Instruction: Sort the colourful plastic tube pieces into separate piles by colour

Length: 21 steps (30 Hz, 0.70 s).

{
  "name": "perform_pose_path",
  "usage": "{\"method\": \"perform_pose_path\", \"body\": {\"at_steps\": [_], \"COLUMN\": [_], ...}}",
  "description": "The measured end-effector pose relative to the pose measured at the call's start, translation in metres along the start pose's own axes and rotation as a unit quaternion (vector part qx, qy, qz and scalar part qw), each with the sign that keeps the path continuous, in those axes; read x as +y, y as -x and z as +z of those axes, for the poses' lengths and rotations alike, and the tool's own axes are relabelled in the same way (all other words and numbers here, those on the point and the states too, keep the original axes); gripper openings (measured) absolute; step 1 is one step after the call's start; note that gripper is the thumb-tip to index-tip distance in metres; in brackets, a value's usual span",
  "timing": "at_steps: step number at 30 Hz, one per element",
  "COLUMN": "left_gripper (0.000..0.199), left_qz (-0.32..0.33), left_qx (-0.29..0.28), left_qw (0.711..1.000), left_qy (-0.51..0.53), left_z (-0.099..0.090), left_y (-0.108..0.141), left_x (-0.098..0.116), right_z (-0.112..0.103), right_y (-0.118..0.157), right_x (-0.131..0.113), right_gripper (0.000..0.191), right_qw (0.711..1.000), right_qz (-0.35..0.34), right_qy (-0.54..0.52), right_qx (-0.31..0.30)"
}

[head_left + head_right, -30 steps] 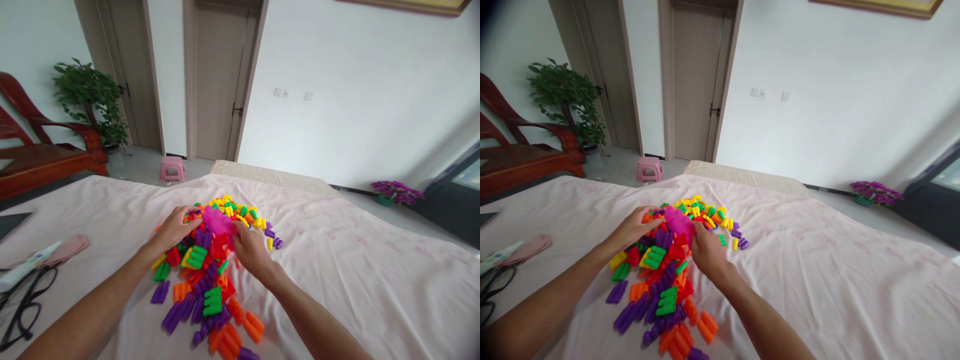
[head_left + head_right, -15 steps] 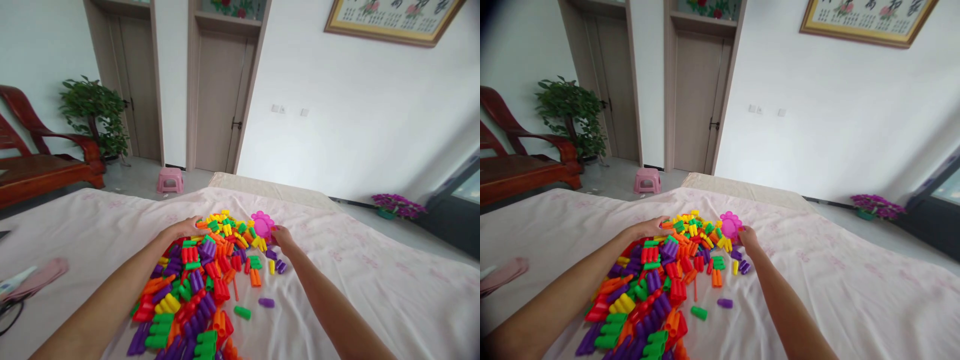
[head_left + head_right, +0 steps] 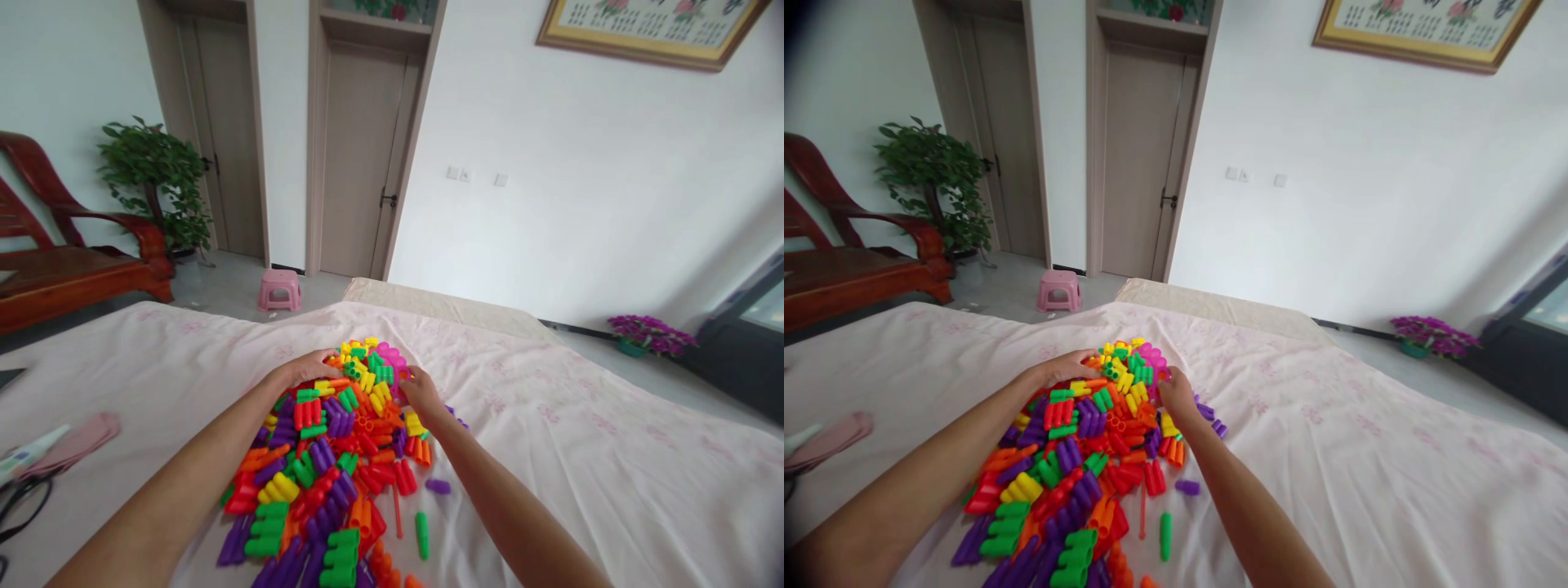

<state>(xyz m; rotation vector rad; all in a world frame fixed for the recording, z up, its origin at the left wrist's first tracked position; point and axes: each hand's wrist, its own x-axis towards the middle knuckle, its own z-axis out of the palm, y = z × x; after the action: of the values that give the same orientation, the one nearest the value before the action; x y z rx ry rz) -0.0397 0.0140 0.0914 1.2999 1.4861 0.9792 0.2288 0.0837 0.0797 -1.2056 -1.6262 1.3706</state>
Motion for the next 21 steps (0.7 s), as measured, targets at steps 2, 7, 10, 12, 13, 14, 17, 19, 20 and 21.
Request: {"method": "perform_pose_path", "body": {"at_steps": [2, 7, 10, 12, 13, 14, 17, 19, 20, 21], "left_gripper": [0.063, 0.053, 0.052, 0.049, 0.048, 0.047, 0.046, 0.047, 0.046, 0.044], "left_qz": [-0.009, 0.018, 0.049, 0.075, 0.077, 0.074, 0.074, 0.124, 0.158, 0.194], "left_qx": [-0.015, -0.014, -0.005, 0.001, 0.008, 0.021, 0.124, 0.2, 0.224, 0.214], "left_qw": [1.0, 0.999, 0.999, 0.997, 0.997, 0.996, 0.969, 0.917, 0.889, 0.869], "left_qy": [0.007, 0.028, 0.022, -0.003, -0.023, -0.05, -0.203, -0.323, -0.367, -0.401], "left_z": [-0.003, -0.012, -0.021, -0.03, -0.035, -0.039, -0.037, -0.019, -0.004, 0.013], "left_y": [0.008, 0.039, 0.062, 0.076, 0.082, 0.088, 0.106, 0.122, 0.132, 0.143], "left_x": [0.0, 0.008, 0.016, 0.019, 0.019, 0.019, 0.016, 0.017, 0.019, 0.022], "right_z": [0.008, 0.039, 0.058, 0.062, 0.06, 0.055, 0.015, -0.029, -0.053, -0.078], "right_y": [0.007, 0.035, 0.06, 0.071, 0.073, 0.072, 0.056, 0.042, 0.036, 0.032], "right_x": [-0.009, -0.042, -0.064, -0.075, -0.078, -0.079, -0.071, -0.054, -0.043, -0.03], "right_gripper": [0.024, 0.03, 0.028, 0.029, 0.03, 0.031, 0.035, 0.034, 0.033, 0.032], "right_qw": [1.0, 0.981, 0.936, 0.916, 0.916, 0.922, 0.967, 0.988, 0.992, 0.992], "right_qz": [-0.016, -0.104, -0.218, -0.262, -0.268, -0.263, -0.183, -0.112, -0.088, -0.071], "right_qy": [0.006, 0.16, 0.276, 0.302, 0.299, 0.282, 0.18, 0.103, 0.07, 0.053], "right_qx": [-0.017, -0.038, -0.011, -0.013, -0.016, -0.019, -0.009, 0.026, 0.06, 0.085]}}
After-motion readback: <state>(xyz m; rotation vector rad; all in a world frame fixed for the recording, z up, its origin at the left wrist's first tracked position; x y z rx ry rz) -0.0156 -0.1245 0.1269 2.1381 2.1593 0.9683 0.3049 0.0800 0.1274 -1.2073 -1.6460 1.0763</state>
